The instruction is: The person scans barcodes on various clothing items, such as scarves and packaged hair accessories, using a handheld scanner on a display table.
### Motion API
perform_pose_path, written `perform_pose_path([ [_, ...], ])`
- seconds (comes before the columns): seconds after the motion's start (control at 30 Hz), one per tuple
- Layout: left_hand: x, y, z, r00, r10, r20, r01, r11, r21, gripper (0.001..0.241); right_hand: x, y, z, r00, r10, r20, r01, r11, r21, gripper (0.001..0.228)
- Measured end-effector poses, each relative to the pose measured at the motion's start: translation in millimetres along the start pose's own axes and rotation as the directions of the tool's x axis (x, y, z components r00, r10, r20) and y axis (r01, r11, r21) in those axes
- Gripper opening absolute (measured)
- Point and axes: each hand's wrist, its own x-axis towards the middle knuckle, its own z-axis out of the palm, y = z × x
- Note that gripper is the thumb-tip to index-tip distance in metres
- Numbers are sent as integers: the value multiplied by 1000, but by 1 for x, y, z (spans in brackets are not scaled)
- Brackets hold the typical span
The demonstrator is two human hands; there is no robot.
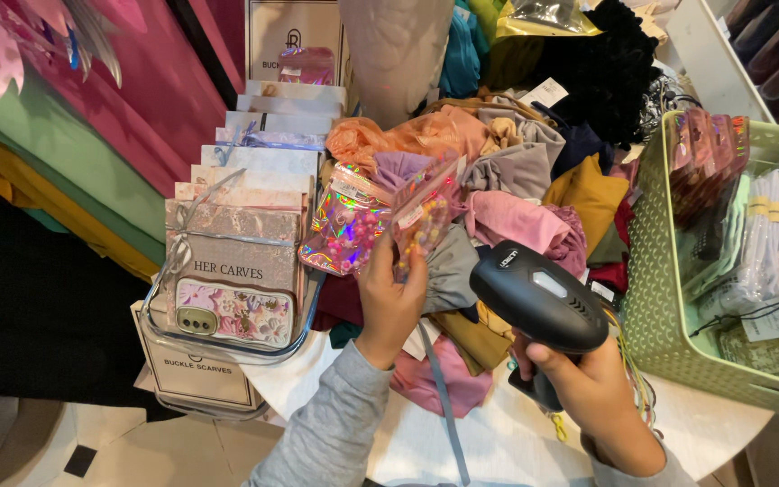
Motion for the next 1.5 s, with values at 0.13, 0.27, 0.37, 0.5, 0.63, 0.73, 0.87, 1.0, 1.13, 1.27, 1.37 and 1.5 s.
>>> perform_pose_path([
  [0.13, -1, -3, -2, 999, 25, 44, -25, 1000, 1, 42, -2, 1, 3, 996, -73, -53, 82, 979, 185, 41],
  [0.27, -1, -5, 0, 999, 41, 35, -42, 999, 25, 42, -6, 3, -4, 997, -66, -38, 71, 988, 135, 42],
  [0.37, -3, -7, 1, 998, 48, 39, -49, 998, 27, 42, -5, -5, -2, 996, -84, -27, 86, 989, 118, 45],
  [0.5, -4, -11, 3, 996, 89, 28, -91, 992, 87, 43, -7, -4, -5, 998, -65, -8, 65, 998, 11, 45],
  [0.63, -3, -5, 1, 992, 125, 34, -128, 987, 100, 42, -7, -9, -4, 998, -69, -7, 69, 997, 17, 44],
  [0.73, -3, -4, 1, 991, 123, 47, -127, 987, 100, 43, -8, -1, -6, 996, -86, -14, 87, 992, 91, 43],
  [0.87, -4, -5, 0, 989, 129, 67, -135, 987, 88, 43, -9, 1, -6, 997, -78, -26, 81, 985, 153, 48],
  [1.0, -3, -3, 0, 992, 111, 59, -116, 990, 85, 41, -8, -3, -6, 997, -75, -14, 76, 995, 63, 42],
  [1.13, -3, -4, 1, 992, 113, 63, -118, 989, 86, 41, -8, 0, -6, 995, -95, -14, 96, 990, 105, 45],
  [1.27, -3, -4, 1, 990, 125, 62, -129, 988, 85, 42, -9, 5, -8, 996, -77, -38, 81, 989, 128, 42],
  [1.37, -3, -5, 0, 991, 121, 63, -126, 988, 88, 43, -8, 4, -8, 996, -84, -24, 86, 994, 60, 43],
  [1.5, -5, -8, 1, 987, 135, 86, -144, 983, 112, 44, -7, 5, -7, 995, -96, -16, 97, 991, 92, 49],
])
